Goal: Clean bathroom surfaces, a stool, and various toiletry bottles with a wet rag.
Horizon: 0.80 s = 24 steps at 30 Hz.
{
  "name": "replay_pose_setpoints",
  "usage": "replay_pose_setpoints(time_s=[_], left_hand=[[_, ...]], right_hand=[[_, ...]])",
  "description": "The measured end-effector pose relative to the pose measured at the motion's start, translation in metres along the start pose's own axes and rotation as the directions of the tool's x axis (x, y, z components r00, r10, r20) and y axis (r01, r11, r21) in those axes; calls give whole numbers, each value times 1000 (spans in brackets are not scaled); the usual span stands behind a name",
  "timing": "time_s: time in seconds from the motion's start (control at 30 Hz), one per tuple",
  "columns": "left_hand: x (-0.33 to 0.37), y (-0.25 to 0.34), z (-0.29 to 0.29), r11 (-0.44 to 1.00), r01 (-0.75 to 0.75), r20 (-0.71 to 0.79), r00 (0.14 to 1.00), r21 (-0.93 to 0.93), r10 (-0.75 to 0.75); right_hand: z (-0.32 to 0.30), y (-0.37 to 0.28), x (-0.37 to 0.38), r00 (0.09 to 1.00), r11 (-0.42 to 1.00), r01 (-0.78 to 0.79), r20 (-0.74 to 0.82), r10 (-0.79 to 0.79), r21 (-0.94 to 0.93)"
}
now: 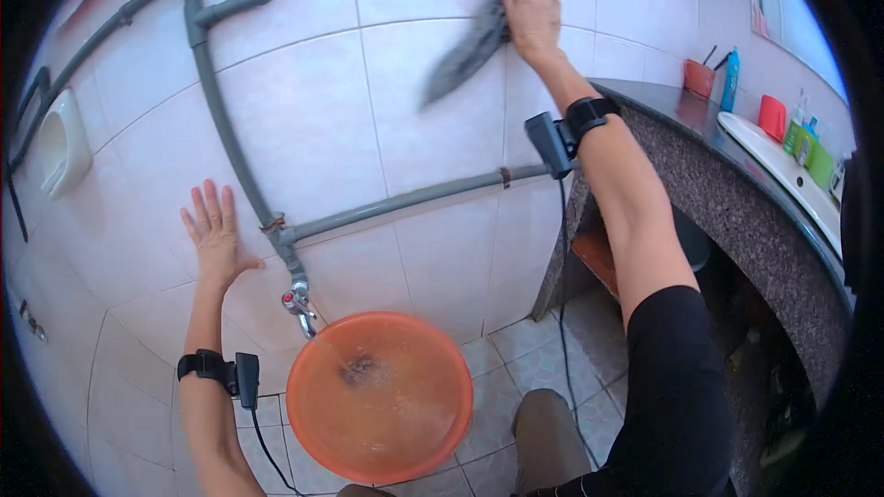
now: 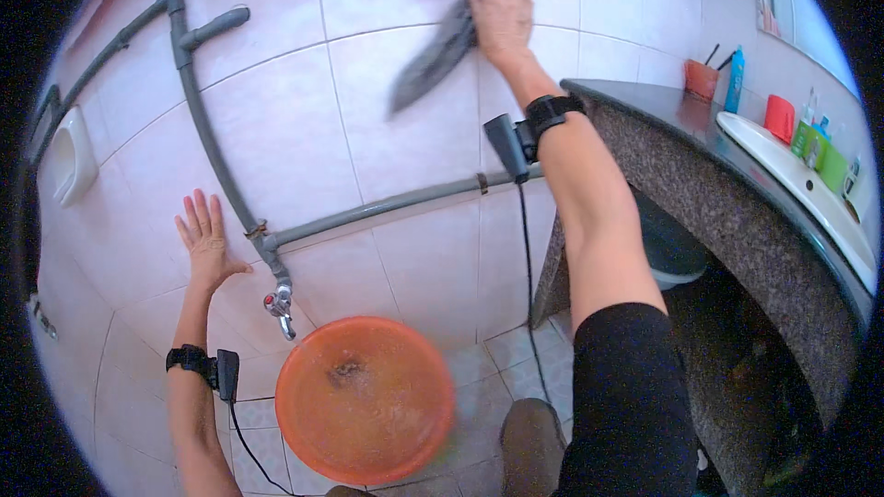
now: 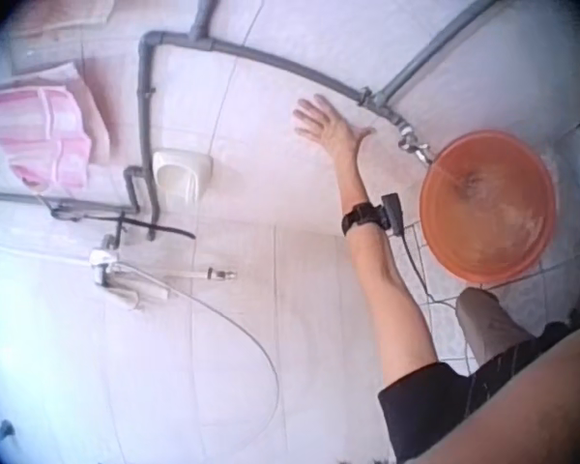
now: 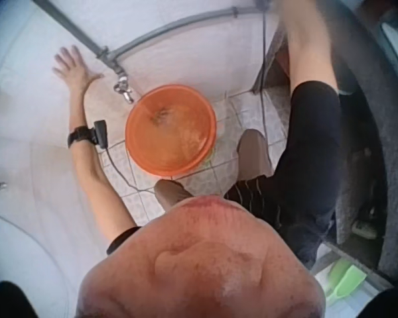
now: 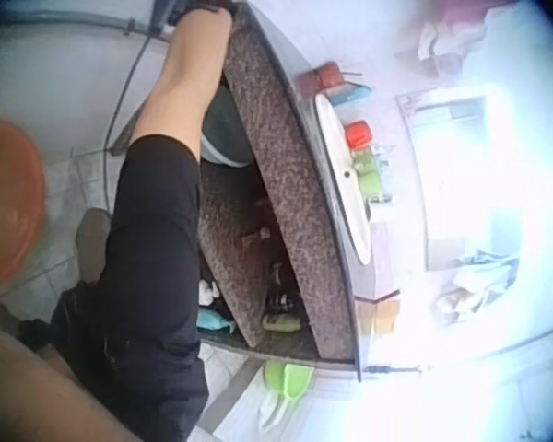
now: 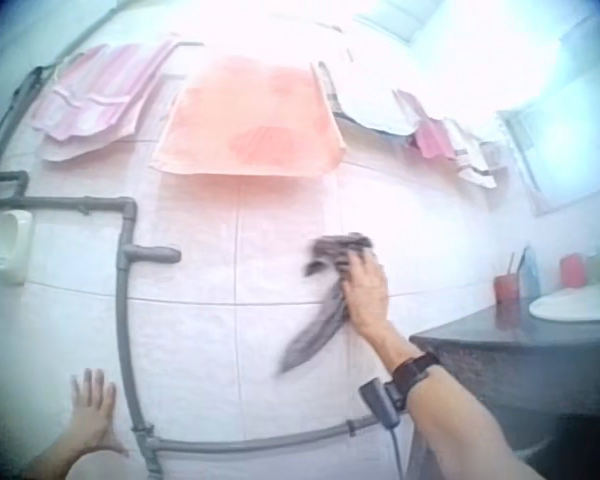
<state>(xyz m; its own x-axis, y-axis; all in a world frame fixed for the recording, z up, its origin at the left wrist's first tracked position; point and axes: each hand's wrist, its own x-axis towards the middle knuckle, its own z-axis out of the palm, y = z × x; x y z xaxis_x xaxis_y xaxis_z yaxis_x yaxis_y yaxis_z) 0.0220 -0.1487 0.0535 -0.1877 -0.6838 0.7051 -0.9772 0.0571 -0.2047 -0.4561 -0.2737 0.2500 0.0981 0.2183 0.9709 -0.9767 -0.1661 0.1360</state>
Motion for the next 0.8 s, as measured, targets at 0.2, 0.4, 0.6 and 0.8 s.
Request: replay_pose_setpoints(time_s=[0.2, 0.4, 0.6, 0.8], left_hand=[[-3, 0, 2, 998, 33, 19, 999, 48, -34], [8, 5, 13, 999, 0, -44, 999, 43, 2], [16, 5, 1, 979, 105, 98, 991, -176, -89], [39, 58, 21, 828, 302, -136, 903, -472, -408]], right_hand=[[-55, 33, -98, 551, 905, 132, 789, 273, -405], [-72, 14, -230, 911, 970, -228, 331, 244, -88], [-108, 25, -195, 656, 918, -383, 670, 349, -103], [-128, 35, -231, 757, 975, 140, 617, -217, 171]])
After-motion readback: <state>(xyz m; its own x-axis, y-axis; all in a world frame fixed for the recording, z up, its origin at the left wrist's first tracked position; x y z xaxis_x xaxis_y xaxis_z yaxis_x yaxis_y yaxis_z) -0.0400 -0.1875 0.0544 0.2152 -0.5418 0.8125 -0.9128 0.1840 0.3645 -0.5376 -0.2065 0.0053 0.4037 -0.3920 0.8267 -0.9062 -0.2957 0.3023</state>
